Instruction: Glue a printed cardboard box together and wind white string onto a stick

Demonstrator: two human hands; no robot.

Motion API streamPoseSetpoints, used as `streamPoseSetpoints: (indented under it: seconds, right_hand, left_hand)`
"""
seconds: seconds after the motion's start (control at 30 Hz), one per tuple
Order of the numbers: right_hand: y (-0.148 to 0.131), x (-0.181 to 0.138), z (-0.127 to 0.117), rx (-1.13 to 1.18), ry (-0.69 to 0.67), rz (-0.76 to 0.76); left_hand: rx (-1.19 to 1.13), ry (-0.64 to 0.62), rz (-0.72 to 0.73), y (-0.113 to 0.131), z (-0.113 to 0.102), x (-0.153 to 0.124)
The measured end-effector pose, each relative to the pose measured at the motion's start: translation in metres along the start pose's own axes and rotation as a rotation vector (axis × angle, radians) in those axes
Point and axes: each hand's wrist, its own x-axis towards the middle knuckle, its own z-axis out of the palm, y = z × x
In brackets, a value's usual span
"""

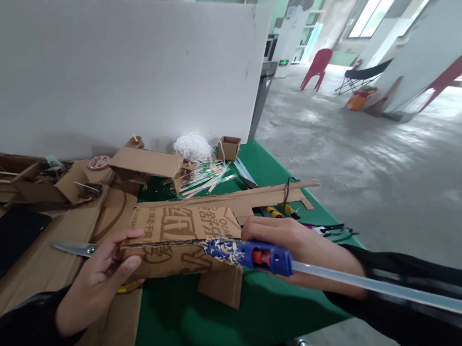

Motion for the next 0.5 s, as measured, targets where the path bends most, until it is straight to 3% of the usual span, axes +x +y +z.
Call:
streamPoseSetpoints:
  seconds: [0.1,0.5]
  right_hand:
    - [0.005,-0.002,0.003,0.024,-0.077,0.039]
    - [0.013,-0.01,-0.001,-0.03,-0.1,0.072]
  left_hand:
    - [0.001,0.006,0.005,0.001,0.0,0.0]
    - [-0.012,0.028,0.016,0.0,0.0,0.0]
